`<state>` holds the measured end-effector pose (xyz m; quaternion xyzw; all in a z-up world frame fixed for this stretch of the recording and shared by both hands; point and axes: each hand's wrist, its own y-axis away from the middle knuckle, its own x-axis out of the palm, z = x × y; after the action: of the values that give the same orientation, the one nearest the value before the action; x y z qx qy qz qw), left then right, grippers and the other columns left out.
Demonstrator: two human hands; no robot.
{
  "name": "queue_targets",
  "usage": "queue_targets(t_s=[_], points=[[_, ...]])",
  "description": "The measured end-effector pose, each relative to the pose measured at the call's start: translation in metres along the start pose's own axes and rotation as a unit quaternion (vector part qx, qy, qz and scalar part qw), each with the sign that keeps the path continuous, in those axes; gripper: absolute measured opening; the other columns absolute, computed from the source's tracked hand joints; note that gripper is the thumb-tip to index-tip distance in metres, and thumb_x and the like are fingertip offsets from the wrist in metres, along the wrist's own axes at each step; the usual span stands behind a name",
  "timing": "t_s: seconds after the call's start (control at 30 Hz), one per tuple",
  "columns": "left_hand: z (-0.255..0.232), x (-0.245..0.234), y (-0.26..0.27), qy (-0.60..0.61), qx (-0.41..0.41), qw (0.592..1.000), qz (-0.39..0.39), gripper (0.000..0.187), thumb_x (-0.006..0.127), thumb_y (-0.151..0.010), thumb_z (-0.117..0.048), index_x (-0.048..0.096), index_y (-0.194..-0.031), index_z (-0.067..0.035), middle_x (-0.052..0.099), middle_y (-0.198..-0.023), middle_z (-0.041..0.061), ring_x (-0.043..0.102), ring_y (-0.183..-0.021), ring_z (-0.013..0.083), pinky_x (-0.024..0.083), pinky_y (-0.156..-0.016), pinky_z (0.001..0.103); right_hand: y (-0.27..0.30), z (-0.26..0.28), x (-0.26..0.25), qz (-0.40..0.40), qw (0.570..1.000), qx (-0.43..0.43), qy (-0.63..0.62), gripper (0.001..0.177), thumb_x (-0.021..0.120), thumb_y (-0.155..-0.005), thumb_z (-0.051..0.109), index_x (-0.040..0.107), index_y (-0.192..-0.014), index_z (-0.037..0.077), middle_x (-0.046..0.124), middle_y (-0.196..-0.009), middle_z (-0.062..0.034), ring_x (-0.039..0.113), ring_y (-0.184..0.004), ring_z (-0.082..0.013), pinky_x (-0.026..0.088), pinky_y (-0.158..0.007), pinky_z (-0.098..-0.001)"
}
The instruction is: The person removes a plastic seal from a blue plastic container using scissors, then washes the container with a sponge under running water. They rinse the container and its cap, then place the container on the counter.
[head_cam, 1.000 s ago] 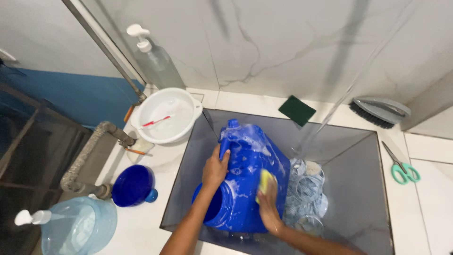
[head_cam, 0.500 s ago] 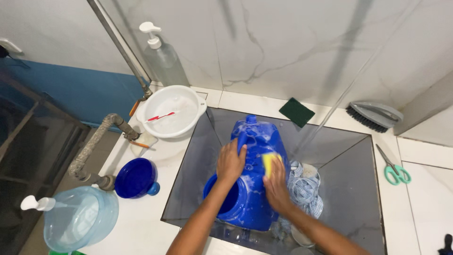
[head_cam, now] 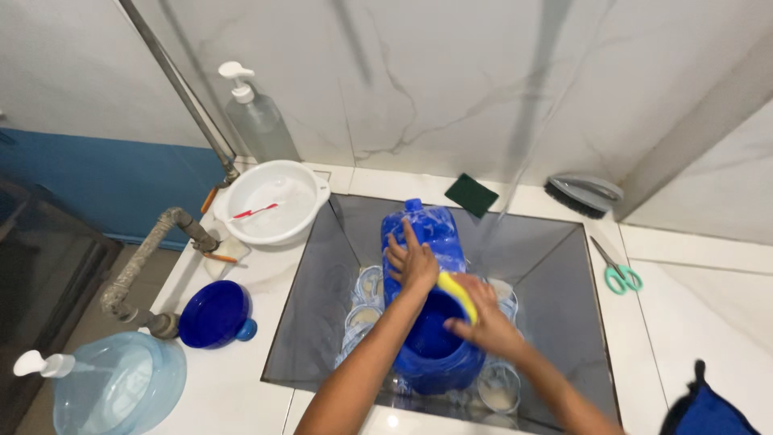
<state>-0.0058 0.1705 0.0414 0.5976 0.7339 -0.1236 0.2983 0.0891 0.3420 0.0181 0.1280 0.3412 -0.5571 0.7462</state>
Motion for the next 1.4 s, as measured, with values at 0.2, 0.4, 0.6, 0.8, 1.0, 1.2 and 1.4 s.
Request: queue_targets(t_s=[0.2, 0.4, 0.6, 0.8, 1.0, 1.2, 1.4], points=[[-0.003, -0.03, 0.013, -0.249, 0.352, 0.902, 0.033, 0.045, 0.054, -0.097, -0.051, 0.058, -0.126, -0.017, 0.024, -0.158, 0.028, 0.013, -0.148, 0.0498, 0.009, -0.111, 0.074, -0.045, -0.054, -0.101, 0.126, 0.956, 0.125, -0.234, 0.077, 0.074, -0.074, 0.022, 0.053, -0.148, 0.012, 0.062, -0.142, -0.0079, 0.056, -0.128, -0.0208, 0.044, -0.108, -0.0357], [-0.018, -0.051, 0.004, -0.379, 0.408, 0.821, 0.125, 0.061, 0.055, -0.096, -0.065, 0.065, -0.104, -0.005, 0.074, -0.093, 0.02, 0.072, -0.092, 0.0375, 0.054, -0.087, 0.052, -0.071, -0.13, -0.143, -0.014, 0.927, 0.231, -0.296, 0.066, 0.055, -0.096, 0.051, 0.059, -0.144, 0.005, 0.066, -0.134, -0.0122, 0.059, -0.122, -0.0215, 0.045, -0.104, -0.0341], [-0.007, -0.006, 0.017, -0.239, 0.29, 0.923, 0.085, 0.047, 0.066, -0.094, -0.047, 0.067, -0.094, 0.0, 0.073, -0.087, 0.027, 0.071, -0.085, 0.0446, 0.056, -0.076, 0.054, -0.039, -0.1, -0.018, -0.411, 0.9, 0.093, 0.116, 0.053, 0.051, -0.11, 0.034, 0.045, -0.146, -0.005, 0.045, -0.141, -0.0329, 0.038, -0.132, -0.0488, 0.029, -0.11, -0.0552], [0.004, 0.009, 0.048, -0.14, 0.275, 0.947, 0.088, 0.038, 0.069, -0.09, -0.03, 0.063, -0.097, 0.007, 0.07, -0.088, 0.032, 0.069, -0.085, 0.049, 0.055, -0.078, 0.056, -0.043, -0.142, 0.023, -0.409, 0.883, 0.145, 0.176, 0.036, 0.05, -0.104, 0.021, 0.049, -0.132, -0.001, 0.05, -0.132, -0.0274, 0.045, -0.128, -0.046, 0.032, -0.113, -0.058], [-0.014, -0.016, 0.051, -0.156, 0.287, 0.937, 0.12, 0.037, 0.068, -0.092, -0.033, 0.065, -0.098, 0.004, 0.07, -0.089, 0.031, 0.069, -0.086, 0.0496, 0.054, -0.079, 0.058, -0.09, -0.161, -0.066, -0.385, 0.914, 0.122, 0.039, 0.044, 0.053, -0.107, 0.03, 0.053, -0.137, -0.001, 0.058, -0.132, -0.0302, 0.051, -0.126, -0.0469, 0.036, -0.109, -0.0539], [-0.009, -0.037, 0.045, -0.196, 0.367, 0.896, 0.153, 0.042, 0.068, -0.091, -0.041, 0.068, -0.094, 0.001, 0.071, -0.088, 0.029, 0.069, -0.086, 0.0471, 0.054, -0.079, 0.057, -0.139, -0.053, -0.128, -0.007, 0.986, 0.121, 0.113, 0.042, 0.06, -0.089, 0.049, 0.075, -0.108, 0.015, 0.076, -0.1, -0.0137, 0.071, -0.098, -0.032, 0.054, -0.087, -0.0439], [-0.007, -0.047, 0.036, -0.233, 0.395, 0.875, 0.153, 0.046, 0.066, -0.09, -0.048, 0.07, -0.095, -0.002, 0.073, -0.087, 0.024, 0.07, -0.083, 0.0435, 0.055, -0.077, 0.056, -0.158, -0.011, -0.06, 0.204, 0.898, -0.08, 0.381, 0.045, 0.055, -0.094, 0.054, 0.078, -0.092, 0.016, 0.076, -0.097, -0.0142, 0.07, -0.099, -0.0358, 0.054, -0.089, -0.0488]])
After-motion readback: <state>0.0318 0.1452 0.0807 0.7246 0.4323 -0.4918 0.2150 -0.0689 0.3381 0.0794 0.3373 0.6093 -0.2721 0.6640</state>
